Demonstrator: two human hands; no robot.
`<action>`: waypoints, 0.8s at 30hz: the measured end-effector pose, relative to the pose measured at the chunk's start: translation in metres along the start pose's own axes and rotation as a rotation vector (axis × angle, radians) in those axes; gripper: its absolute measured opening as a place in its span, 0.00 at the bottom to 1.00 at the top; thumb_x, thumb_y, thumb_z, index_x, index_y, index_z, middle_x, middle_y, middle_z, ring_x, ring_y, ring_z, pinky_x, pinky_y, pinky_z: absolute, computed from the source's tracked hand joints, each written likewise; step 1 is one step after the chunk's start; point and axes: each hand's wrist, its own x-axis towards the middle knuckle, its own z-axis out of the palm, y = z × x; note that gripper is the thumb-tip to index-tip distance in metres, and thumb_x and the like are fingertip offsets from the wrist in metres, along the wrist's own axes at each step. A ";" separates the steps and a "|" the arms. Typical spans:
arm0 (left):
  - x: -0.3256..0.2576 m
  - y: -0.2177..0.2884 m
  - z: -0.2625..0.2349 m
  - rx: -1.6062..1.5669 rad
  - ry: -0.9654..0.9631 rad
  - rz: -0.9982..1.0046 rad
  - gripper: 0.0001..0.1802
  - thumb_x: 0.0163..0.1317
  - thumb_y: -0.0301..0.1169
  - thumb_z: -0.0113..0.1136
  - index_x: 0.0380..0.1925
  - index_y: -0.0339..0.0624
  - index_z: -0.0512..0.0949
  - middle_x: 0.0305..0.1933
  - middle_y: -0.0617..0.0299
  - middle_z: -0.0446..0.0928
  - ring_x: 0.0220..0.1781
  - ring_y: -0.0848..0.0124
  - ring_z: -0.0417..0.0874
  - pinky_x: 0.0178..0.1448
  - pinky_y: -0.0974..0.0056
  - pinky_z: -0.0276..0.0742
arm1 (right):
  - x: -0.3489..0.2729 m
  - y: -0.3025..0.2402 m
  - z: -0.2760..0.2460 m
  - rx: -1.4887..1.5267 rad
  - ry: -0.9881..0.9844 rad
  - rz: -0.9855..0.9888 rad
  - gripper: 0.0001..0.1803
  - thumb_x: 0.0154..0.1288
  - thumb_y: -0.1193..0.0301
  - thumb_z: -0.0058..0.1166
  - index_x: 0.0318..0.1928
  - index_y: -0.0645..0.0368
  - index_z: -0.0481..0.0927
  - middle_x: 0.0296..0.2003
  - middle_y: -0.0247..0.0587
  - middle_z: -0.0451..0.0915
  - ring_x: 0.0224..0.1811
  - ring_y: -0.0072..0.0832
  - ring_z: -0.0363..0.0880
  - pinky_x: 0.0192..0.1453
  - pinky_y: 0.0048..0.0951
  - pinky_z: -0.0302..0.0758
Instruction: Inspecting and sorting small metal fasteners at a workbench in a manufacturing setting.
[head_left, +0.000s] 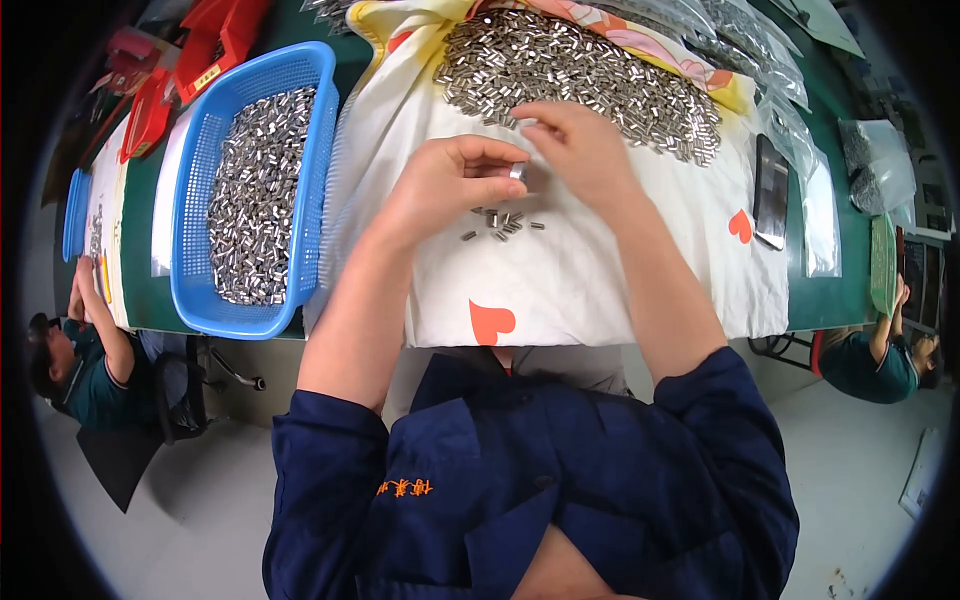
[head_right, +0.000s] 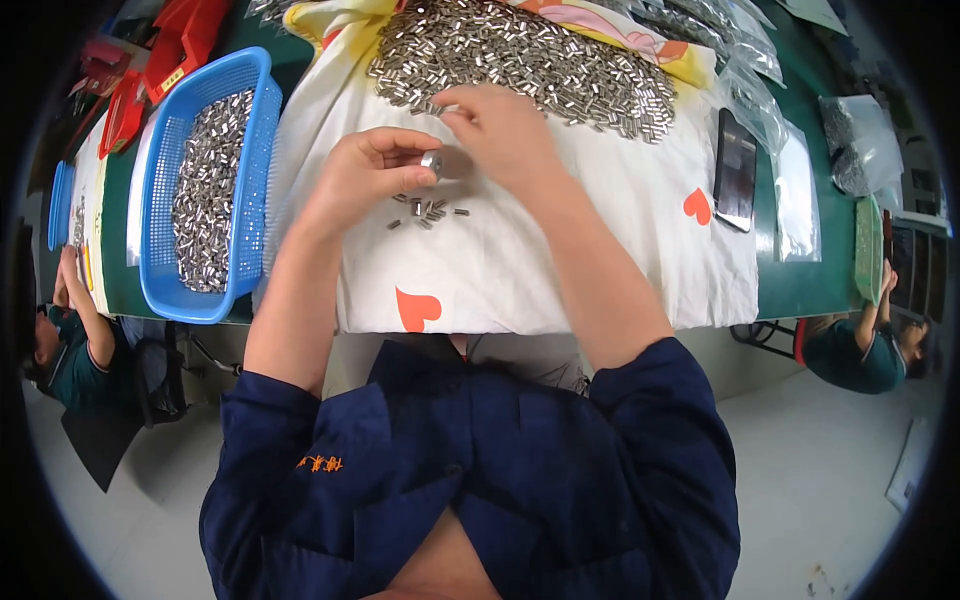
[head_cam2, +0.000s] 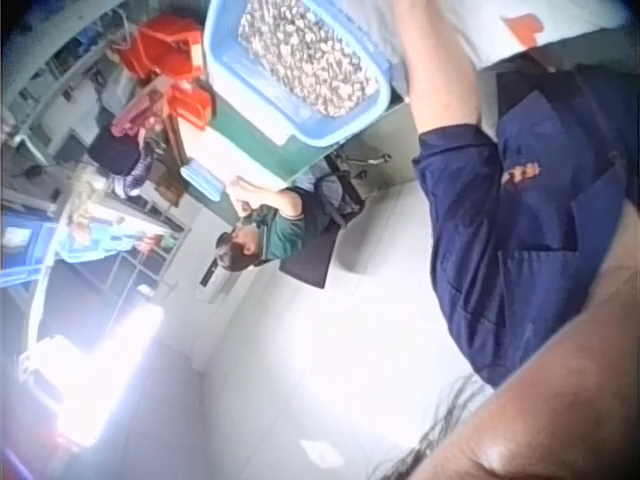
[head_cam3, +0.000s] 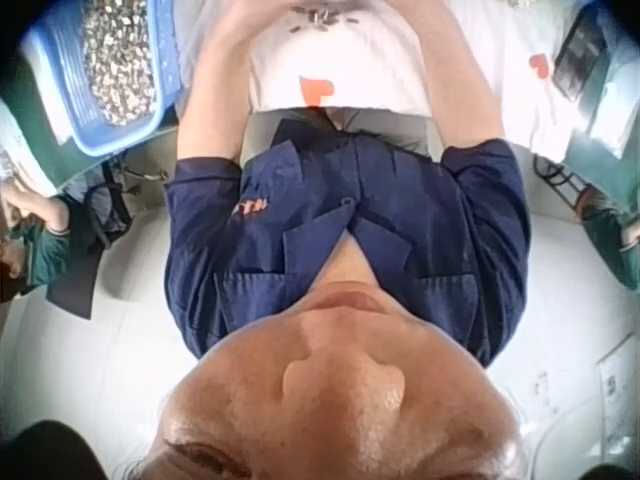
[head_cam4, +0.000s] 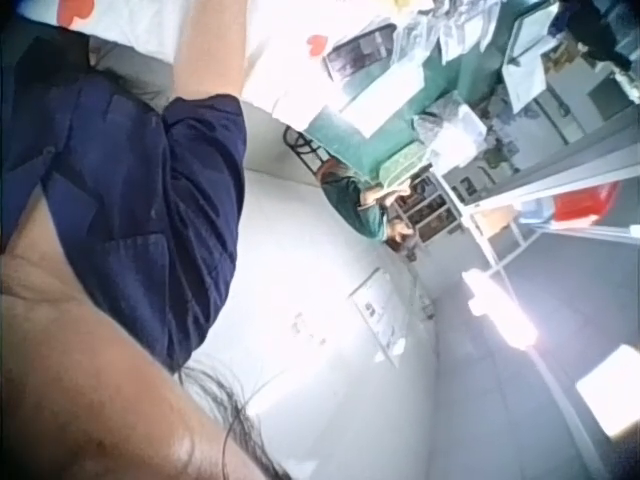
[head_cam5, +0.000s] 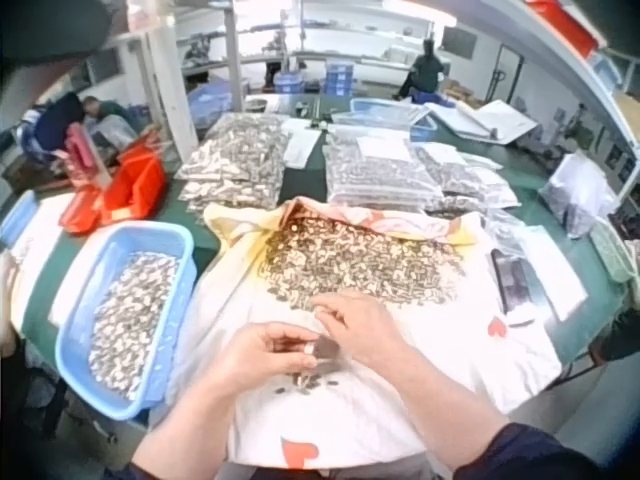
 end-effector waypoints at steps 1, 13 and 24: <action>0.000 -0.001 -0.001 0.017 0.004 0.009 0.15 0.49 0.21 0.60 0.40 0.33 0.75 0.36 0.61 0.77 0.34 0.79 0.77 0.39 0.76 0.73 | 0.003 0.003 0.011 -0.237 0.095 -0.219 0.07 0.52 0.70 0.50 0.30 0.58 0.78 0.27 0.43 0.76 0.33 0.35 0.74 0.37 0.32 0.70; 0.003 -0.002 -0.008 -0.217 0.125 0.083 0.15 0.50 0.21 0.59 0.41 0.33 0.74 0.35 0.60 0.77 0.35 0.76 0.78 0.41 0.74 0.73 | -0.010 -0.022 -0.010 0.340 -0.058 0.160 0.06 0.52 0.77 0.52 0.32 0.61 0.78 0.28 0.35 0.78 0.29 0.21 0.74 0.36 0.20 0.70; 0.004 -0.004 -0.008 -0.222 0.108 0.076 0.16 0.50 0.22 0.60 0.41 0.33 0.73 0.34 0.59 0.77 0.35 0.76 0.77 0.40 0.74 0.73 | -0.016 -0.028 -0.005 0.141 -0.014 -0.022 0.04 0.49 0.76 0.53 0.29 0.62 0.77 0.27 0.37 0.77 0.28 0.25 0.75 0.33 0.23 0.72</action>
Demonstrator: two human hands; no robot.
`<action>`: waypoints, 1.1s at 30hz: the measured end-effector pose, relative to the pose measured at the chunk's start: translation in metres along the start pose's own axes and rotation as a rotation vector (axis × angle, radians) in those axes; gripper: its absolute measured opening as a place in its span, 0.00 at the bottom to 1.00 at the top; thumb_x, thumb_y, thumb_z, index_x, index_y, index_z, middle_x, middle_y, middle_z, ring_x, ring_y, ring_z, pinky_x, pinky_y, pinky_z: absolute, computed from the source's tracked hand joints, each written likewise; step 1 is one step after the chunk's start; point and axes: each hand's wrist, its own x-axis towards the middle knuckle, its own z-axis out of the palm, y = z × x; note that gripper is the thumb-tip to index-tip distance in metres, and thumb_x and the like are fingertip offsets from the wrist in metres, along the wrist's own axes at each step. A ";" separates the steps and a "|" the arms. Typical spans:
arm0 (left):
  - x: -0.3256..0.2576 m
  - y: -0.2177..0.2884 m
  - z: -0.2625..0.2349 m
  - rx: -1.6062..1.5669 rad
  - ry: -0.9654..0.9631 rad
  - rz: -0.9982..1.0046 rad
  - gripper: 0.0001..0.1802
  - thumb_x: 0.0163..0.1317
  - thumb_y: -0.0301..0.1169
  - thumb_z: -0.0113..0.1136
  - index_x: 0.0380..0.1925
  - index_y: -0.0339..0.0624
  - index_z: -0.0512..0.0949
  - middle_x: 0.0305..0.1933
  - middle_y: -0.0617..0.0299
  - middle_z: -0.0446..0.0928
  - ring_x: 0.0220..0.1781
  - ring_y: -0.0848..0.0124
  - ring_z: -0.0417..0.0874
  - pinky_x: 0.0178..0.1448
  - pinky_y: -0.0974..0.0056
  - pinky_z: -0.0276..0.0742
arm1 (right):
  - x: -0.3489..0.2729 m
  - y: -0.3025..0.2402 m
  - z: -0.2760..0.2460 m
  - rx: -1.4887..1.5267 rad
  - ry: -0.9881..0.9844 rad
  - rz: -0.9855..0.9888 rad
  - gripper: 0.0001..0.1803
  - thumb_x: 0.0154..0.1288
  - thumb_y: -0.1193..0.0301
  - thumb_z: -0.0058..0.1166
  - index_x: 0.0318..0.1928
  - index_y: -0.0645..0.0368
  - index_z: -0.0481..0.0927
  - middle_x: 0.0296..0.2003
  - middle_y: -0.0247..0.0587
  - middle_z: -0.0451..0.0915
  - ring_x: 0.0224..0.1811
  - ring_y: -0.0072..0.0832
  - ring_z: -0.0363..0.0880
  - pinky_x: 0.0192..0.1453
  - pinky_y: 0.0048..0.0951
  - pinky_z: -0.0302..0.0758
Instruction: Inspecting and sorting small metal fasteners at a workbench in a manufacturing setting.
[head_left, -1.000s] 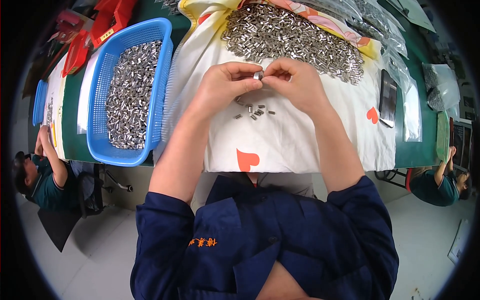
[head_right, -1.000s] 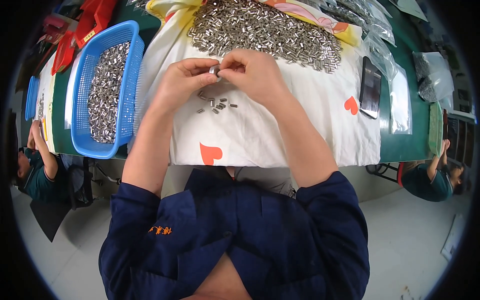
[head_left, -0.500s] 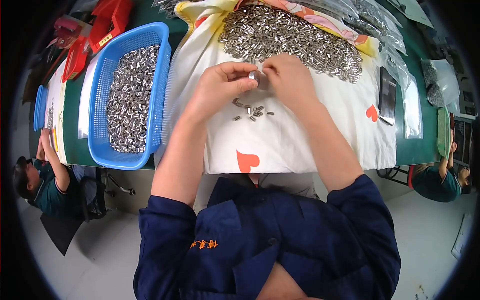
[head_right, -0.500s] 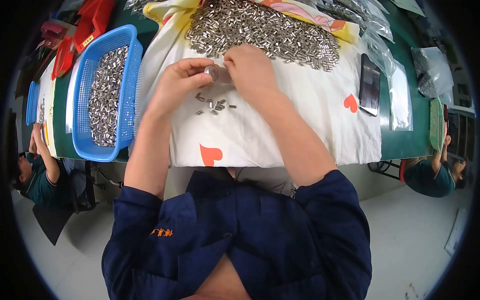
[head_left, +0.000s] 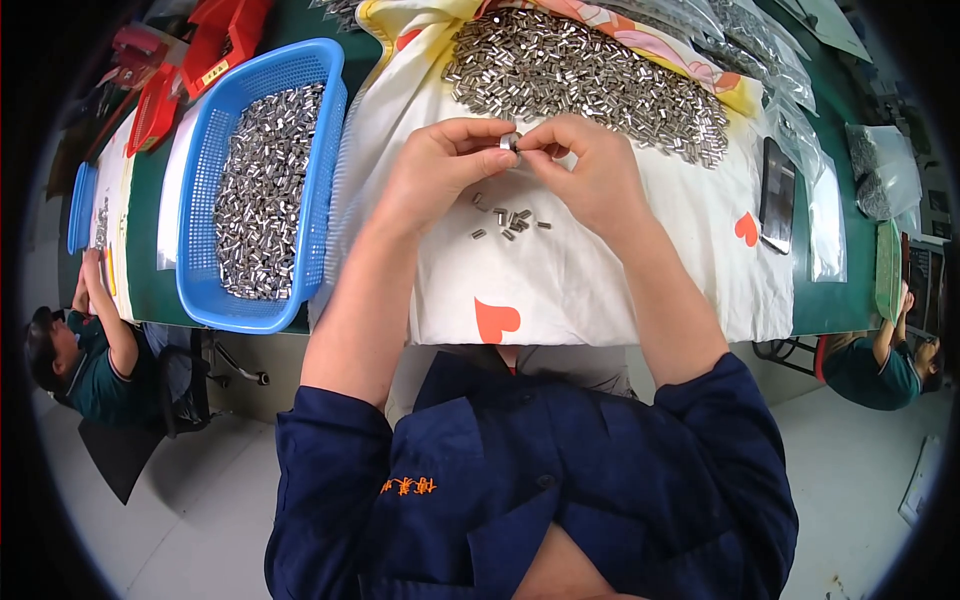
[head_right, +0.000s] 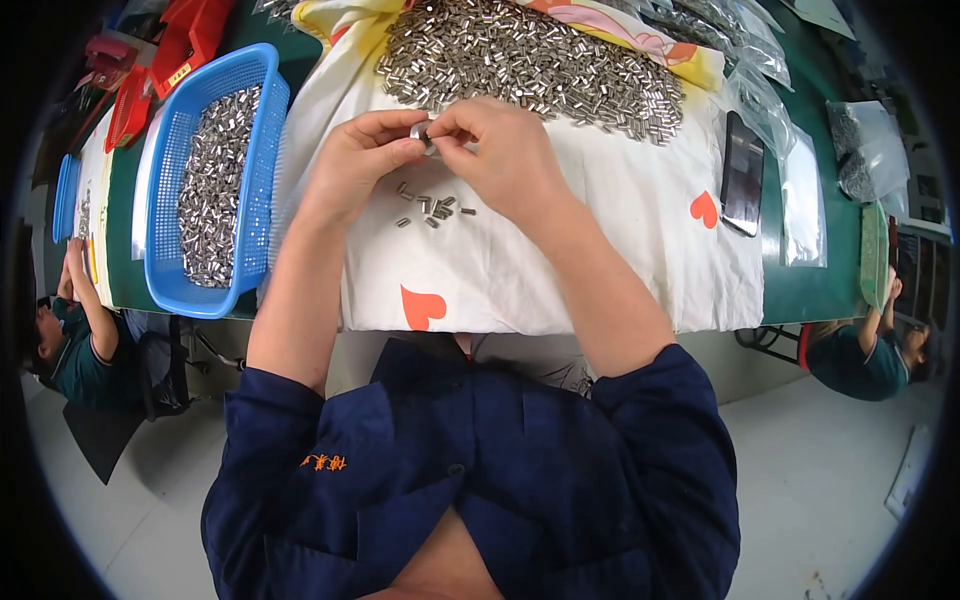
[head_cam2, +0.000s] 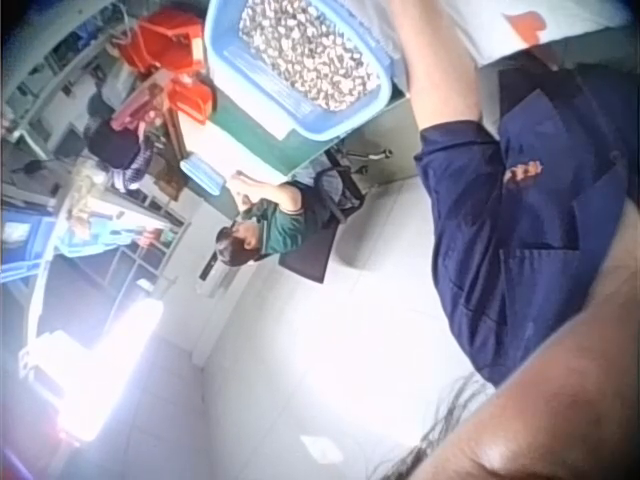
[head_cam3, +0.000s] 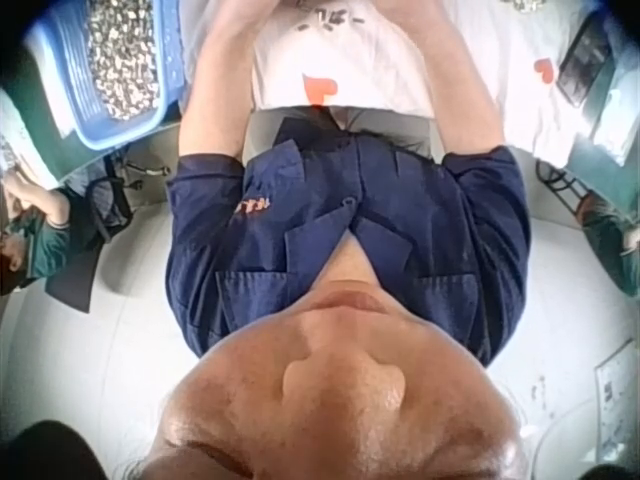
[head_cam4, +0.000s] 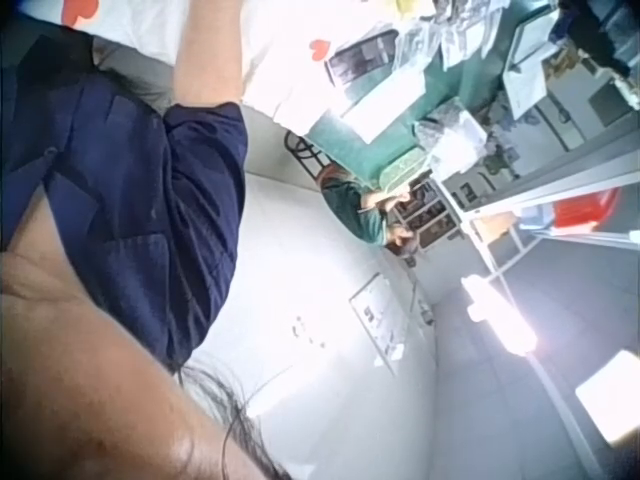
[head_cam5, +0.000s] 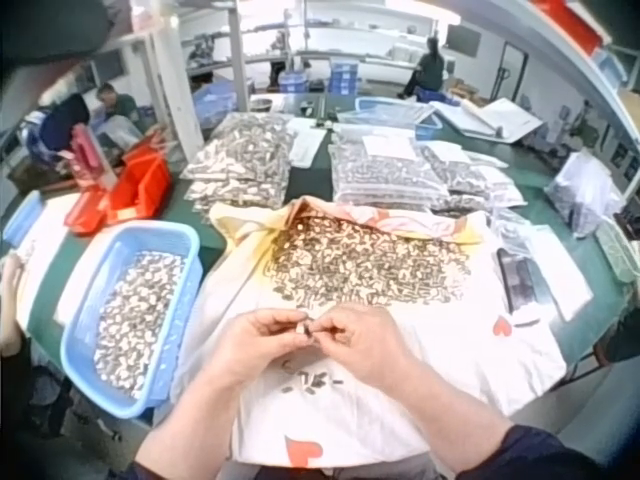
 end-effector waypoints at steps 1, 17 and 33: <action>-0.001 0.000 0.000 0.027 0.010 0.001 0.16 0.50 0.22 0.60 0.42 0.33 0.73 0.34 0.59 0.78 0.35 0.76 0.77 0.40 0.74 0.73 | 0.000 0.000 0.002 -0.060 0.027 -0.043 0.04 0.49 0.75 0.53 0.27 0.61 0.77 0.26 0.39 0.76 0.28 0.30 0.76 0.33 0.26 0.73; -0.003 -0.003 0.003 0.148 0.072 0.014 0.17 0.50 0.23 0.60 0.42 0.32 0.74 0.33 0.60 0.78 0.32 0.79 0.77 0.34 0.77 0.72 | -0.004 0.002 0.013 -0.187 0.095 -0.129 0.02 0.48 0.77 0.51 0.25 0.61 0.76 0.24 0.40 0.76 0.28 0.36 0.74 0.32 0.31 0.71; -0.004 0.003 -0.002 -0.019 0.005 0.042 0.17 0.50 0.21 0.59 0.42 0.32 0.73 0.35 0.58 0.77 0.35 0.75 0.78 0.42 0.74 0.73 | -0.001 -0.004 0.002 0.103 0.032 0.063 0.06 0.49 0.74 0.56 0.30 0.62 0.78 0.24 0.37 0.78 0.25 0.21 0.74 0.31 0.21 0.71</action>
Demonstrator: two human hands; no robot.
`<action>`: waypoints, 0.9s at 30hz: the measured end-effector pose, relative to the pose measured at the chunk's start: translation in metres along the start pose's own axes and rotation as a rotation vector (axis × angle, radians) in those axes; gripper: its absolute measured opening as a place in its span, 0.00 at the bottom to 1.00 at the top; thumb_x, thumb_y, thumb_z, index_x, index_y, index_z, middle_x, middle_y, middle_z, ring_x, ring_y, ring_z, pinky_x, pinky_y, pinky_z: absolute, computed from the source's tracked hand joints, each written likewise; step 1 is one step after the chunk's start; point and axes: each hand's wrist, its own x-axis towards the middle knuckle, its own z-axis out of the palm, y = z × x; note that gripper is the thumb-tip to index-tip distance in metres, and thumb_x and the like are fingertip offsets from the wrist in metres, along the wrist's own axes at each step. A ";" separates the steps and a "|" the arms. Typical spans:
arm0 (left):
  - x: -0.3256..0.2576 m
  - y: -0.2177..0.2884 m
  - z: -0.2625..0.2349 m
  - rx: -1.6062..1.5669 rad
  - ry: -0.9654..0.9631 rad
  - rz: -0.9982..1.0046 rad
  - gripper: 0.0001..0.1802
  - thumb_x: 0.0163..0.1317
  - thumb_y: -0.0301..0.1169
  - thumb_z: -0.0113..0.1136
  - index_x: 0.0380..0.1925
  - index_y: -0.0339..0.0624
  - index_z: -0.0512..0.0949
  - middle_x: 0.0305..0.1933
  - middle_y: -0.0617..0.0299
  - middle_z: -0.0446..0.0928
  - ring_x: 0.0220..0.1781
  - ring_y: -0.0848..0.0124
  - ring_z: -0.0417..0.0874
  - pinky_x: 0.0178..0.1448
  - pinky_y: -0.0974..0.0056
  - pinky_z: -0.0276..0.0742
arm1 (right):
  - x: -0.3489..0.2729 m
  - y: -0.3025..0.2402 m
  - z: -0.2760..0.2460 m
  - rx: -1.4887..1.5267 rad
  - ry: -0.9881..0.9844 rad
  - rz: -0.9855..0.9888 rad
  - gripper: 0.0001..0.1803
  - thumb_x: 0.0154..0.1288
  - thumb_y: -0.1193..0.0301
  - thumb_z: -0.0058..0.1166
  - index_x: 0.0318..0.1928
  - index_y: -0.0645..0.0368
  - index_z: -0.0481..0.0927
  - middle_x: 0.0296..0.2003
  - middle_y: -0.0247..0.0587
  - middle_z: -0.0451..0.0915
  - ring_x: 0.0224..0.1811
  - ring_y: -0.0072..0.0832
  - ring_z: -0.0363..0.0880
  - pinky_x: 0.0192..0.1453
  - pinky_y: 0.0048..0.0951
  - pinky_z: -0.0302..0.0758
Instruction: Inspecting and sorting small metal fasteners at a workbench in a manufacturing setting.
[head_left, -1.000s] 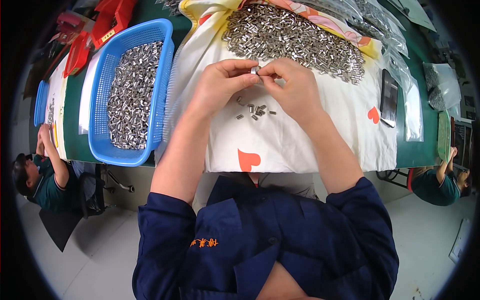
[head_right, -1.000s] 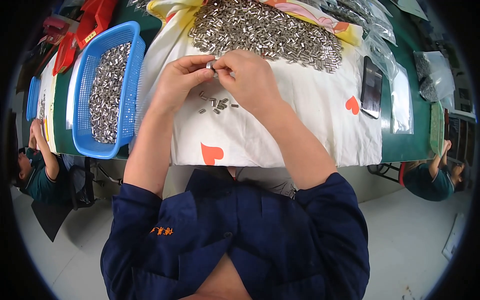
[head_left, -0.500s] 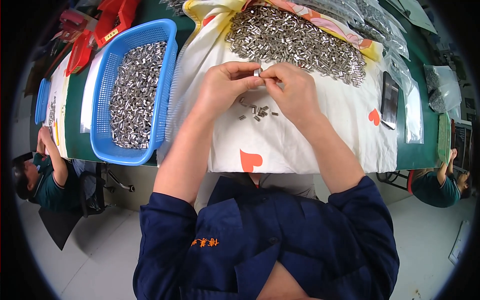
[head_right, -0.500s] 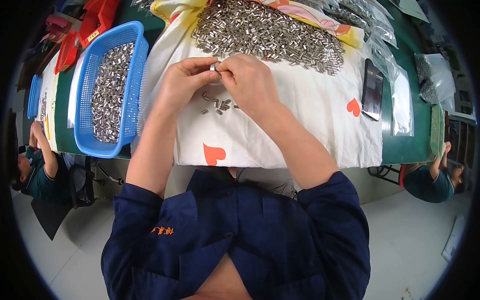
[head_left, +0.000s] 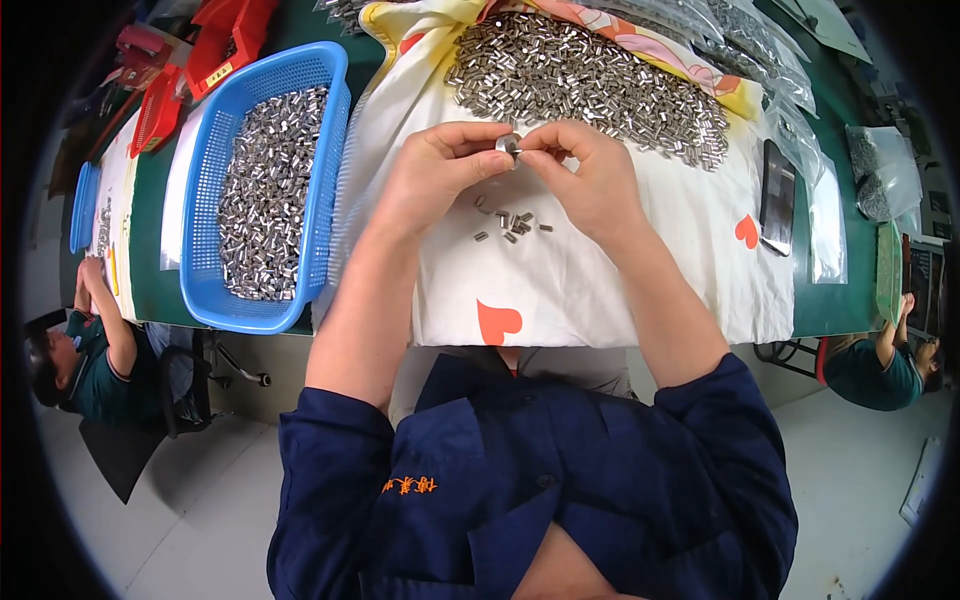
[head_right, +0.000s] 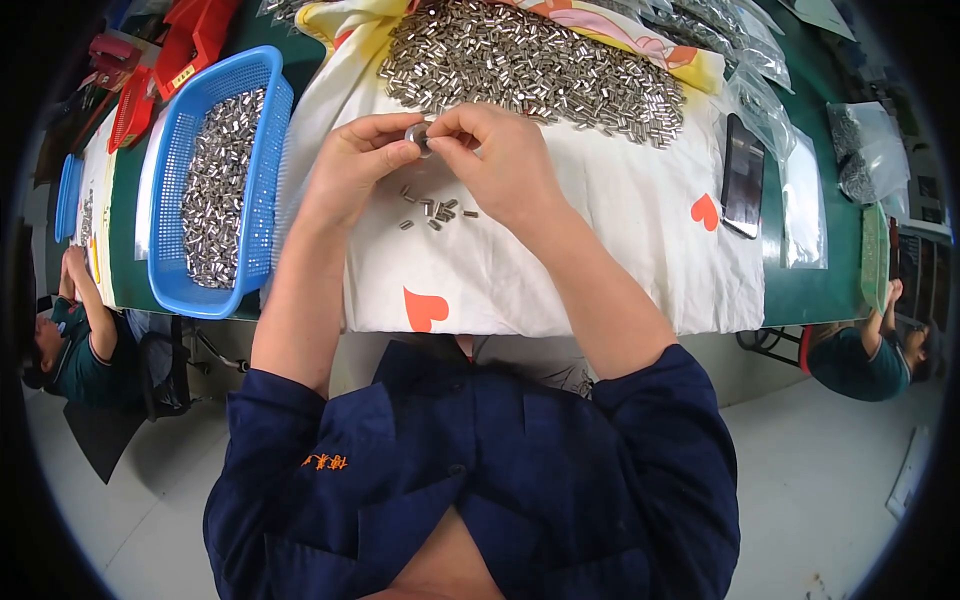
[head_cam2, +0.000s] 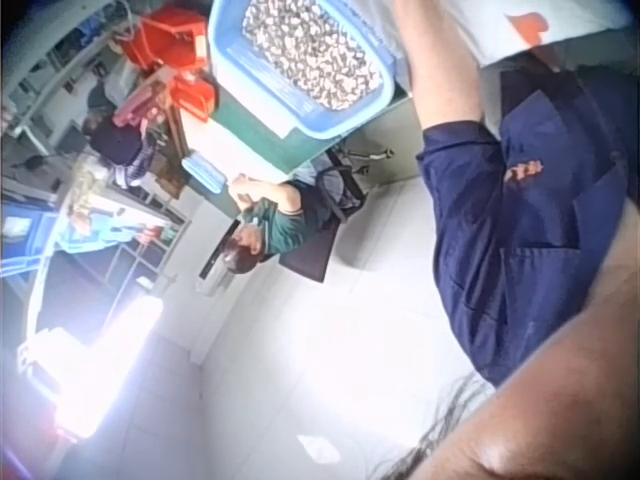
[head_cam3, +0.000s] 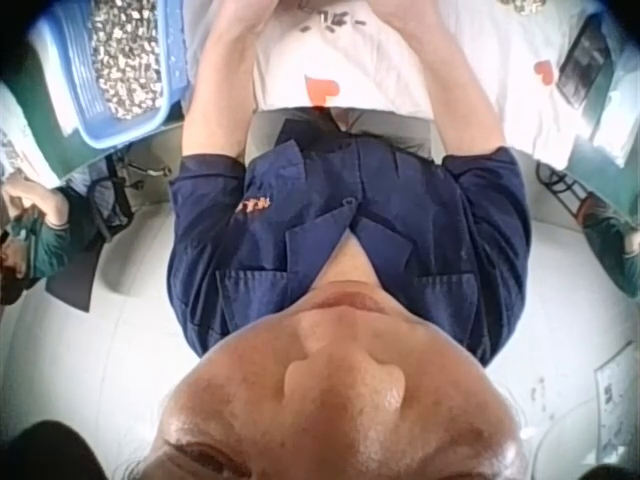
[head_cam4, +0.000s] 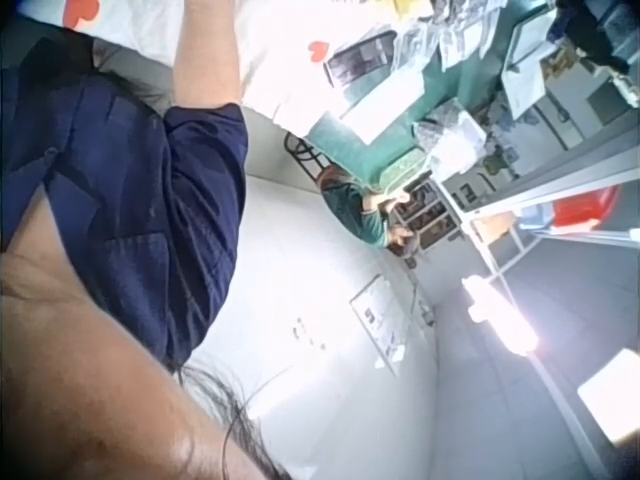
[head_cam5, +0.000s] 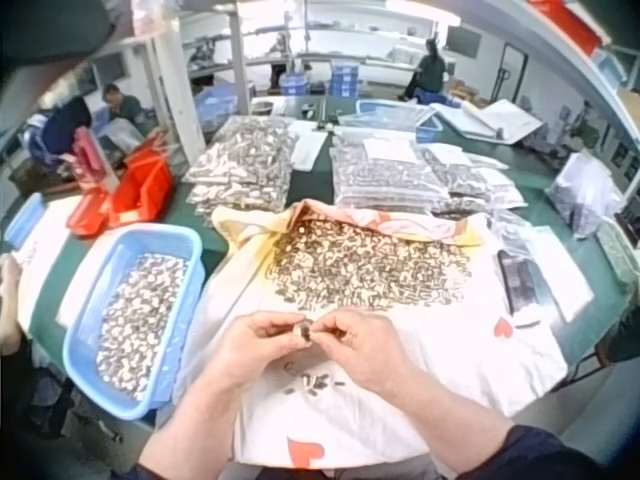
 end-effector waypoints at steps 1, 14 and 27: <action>0.000 0.000 0.000 0.005 0.005 -0.004 0.17 0.50 0.21 0.59 0.42 0.32 0.73 0.35 0.58 0.77 0.35 0.75 0.78 0.42 0.73 0.73 | 0.000 -0.001 0.000 -0.034 0.014 -0.019 0.07 0.49 0.73 0.56 0.30 0.62 0.77 0.24 0.37 0.78 0.25 0.22 0.74 0.31 0.22 0.71; 0.000 -0.002 0.001 0.032 0.010 -0.059 0.17 0.50 0.21 0.60 0.42 0.31 0.73 0.34 0.57 0.78 0.35 0.75 0.78 0.41 0.74 0.73 | 0.004 0.007 -0.007 0.026 -0.112 0.087 0.04 0.51 0.77 0.55 0.30 0.62 0.78 0.26 0.31 0.77 0.26 0.16 0.71 0.32 0.18 0.69; -0.001 -0.003 0.010 0.156 -0.183 -0.181 0.15 0.48 0.21 0.61 0.39 0.33 0.75 0.31 0.63 0.77 0.34 0.78 0.77 0.39 0.75 0.74 | 0.024 0.021 -0.029 -0.010 -0.091 0.171 0.04 0.53 0.74 0.53 0.31 0.60 0.77 0.28 0.33 0.77 0.31 0.20 0.74 0.35 0.21 0.70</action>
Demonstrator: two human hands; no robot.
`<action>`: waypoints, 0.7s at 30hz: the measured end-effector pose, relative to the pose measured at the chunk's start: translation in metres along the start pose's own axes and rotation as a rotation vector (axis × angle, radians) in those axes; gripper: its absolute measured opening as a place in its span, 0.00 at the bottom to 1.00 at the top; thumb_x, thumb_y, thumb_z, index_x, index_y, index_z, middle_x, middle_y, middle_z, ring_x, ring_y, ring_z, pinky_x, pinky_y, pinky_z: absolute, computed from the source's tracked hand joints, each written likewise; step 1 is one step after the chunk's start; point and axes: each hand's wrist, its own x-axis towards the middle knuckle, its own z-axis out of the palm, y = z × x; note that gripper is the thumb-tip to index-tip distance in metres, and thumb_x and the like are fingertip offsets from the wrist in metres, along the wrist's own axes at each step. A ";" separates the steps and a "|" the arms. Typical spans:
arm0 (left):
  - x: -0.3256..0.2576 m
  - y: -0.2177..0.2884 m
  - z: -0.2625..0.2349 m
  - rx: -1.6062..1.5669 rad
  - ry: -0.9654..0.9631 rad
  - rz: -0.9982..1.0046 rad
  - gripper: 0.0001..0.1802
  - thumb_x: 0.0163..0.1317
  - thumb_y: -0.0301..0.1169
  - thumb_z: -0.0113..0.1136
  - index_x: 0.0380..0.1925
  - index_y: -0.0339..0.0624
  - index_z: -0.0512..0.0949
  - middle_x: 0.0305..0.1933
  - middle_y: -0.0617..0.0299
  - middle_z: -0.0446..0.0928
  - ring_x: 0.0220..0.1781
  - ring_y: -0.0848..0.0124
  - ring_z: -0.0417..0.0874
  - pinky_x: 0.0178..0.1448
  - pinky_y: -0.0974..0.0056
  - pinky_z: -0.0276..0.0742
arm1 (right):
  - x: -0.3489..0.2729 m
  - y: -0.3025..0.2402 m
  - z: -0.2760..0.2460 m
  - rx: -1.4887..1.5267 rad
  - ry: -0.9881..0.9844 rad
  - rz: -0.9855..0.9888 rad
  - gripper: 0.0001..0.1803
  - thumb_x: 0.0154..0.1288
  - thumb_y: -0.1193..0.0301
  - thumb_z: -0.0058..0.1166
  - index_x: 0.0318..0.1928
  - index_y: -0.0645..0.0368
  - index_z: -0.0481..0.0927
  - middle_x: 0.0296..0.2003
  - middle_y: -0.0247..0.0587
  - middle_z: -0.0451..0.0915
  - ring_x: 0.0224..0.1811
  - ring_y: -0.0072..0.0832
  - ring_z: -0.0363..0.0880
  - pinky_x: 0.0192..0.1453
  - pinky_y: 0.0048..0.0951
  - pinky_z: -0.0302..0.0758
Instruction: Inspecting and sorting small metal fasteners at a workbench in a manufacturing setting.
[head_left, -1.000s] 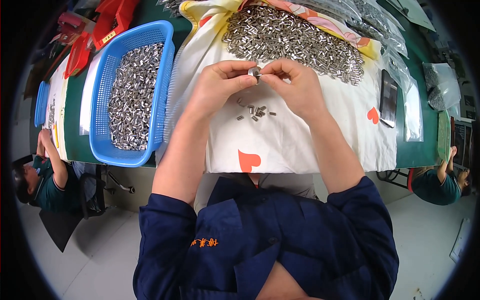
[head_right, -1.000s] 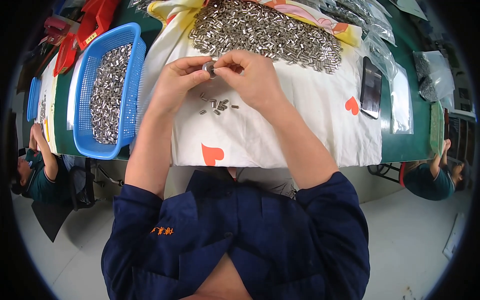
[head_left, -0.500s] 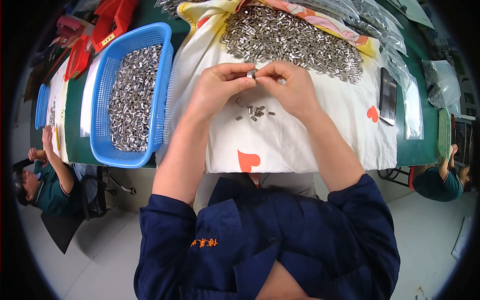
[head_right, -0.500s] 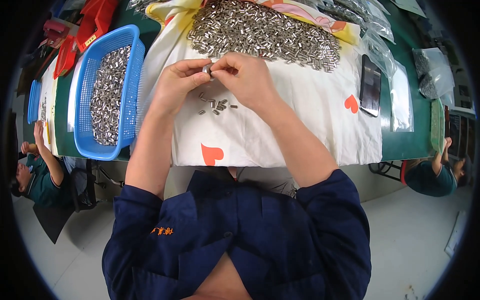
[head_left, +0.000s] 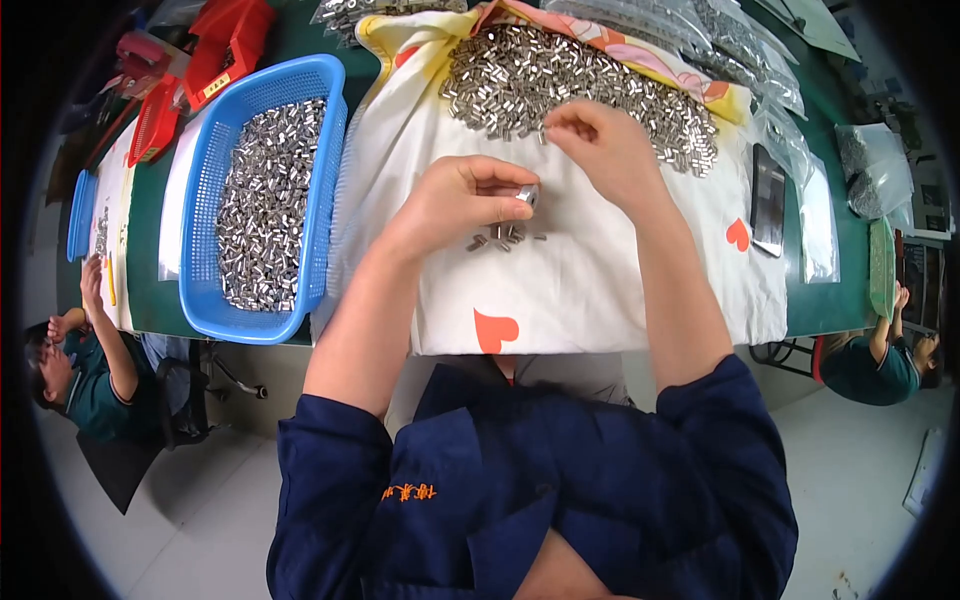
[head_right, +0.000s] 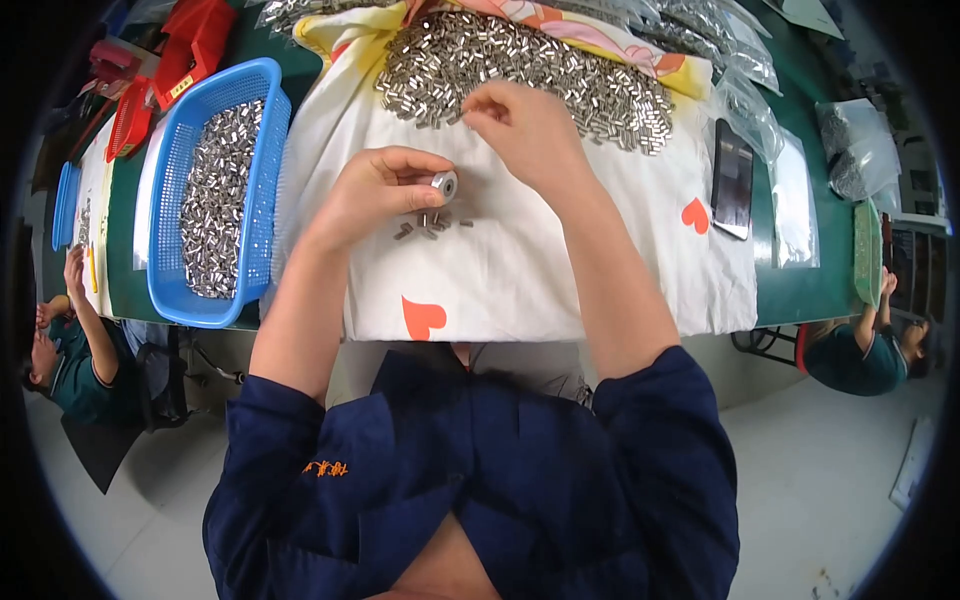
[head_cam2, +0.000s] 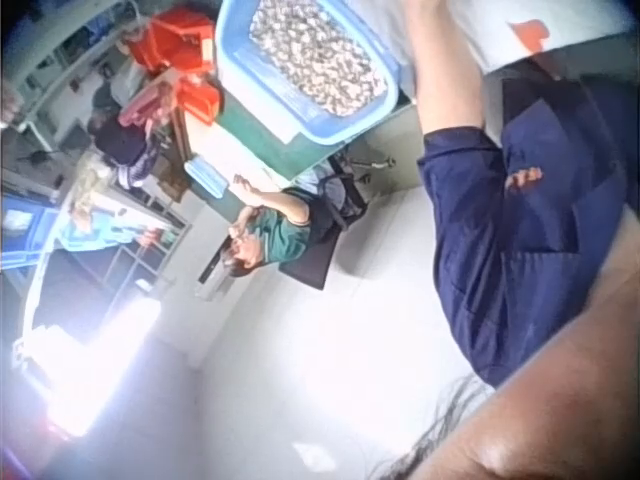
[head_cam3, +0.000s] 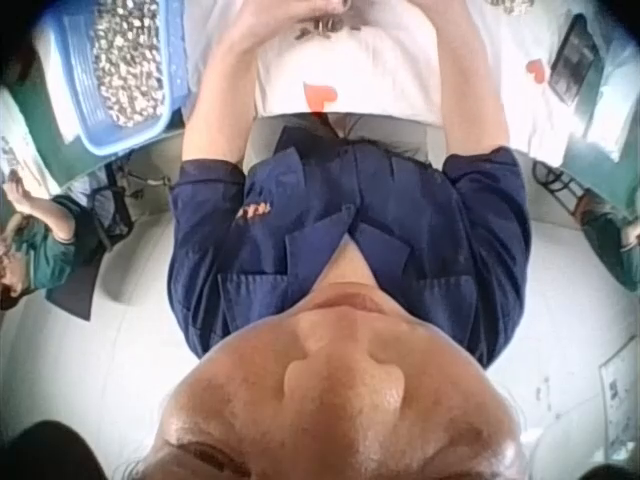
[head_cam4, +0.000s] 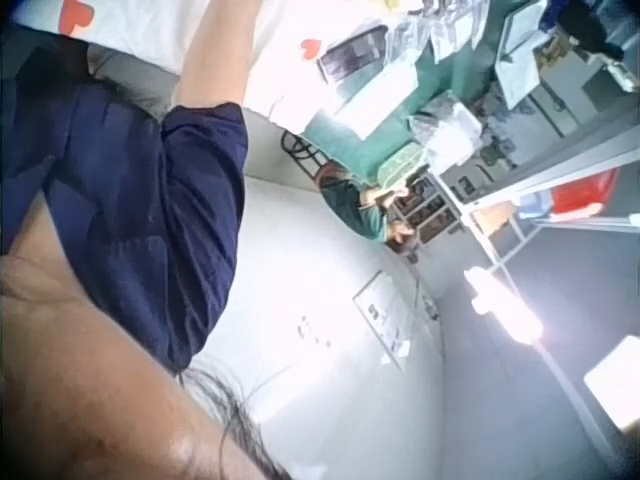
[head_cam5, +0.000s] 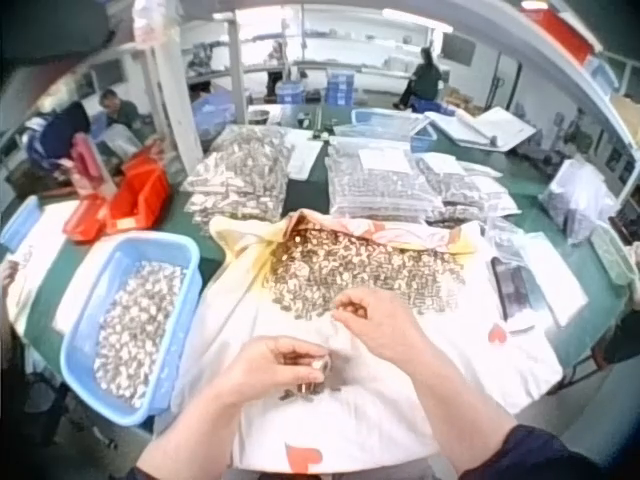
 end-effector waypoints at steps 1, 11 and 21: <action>-0.003 0.000 0.001 0.037 -0.008 0.015 0.15 0.49 0.21 0.61 0.39 0.33 0.75 0.31 0.63 0.77 0.34 0.79 0.77 0.39 0.75 0.74 | 0.004 -0.003 0.007 -0.286 0.023 -0.122 0.05 0.53 0.73 0.51 0.31 0.58 0.77 0.29 0.36 0.77 0.31 0.25 0.75 0.37 0.25 0.71; 0.003 -0.002 -0.005 -0.060 0.108 0.105 0.15 0.50 0.22 0.60 0.40 0.34 0.75 0.33 0.63 0.77 0.35 0.78 0.77 0.41 0.75 0.73 | 0.008 0.008 0.030 -0.778 0.139 -0.459 0.04 0.47 0.73 0.51 0.24 0.57 0.78 0.24 0.39 0.76 0.29 0.35 0.74 0.35 0.32 0.71; 0.004 -0.001 -0.008 -0.202 0.161 0.159 0.16 0.51 0.21 0.58 0.42 0.33 0.72 0.35 0.59 0.77 0.36 0.75 0.78 0.41 0.74 0.73 | -0.019 -0.015 0.020 0.034 -0.006 -0.147 0.05 0.50 0.78 0.54 0.31 0.62 0.78 0.28 0.32 0.78 0.30 0.17 0.73 0.35 0.20 0.70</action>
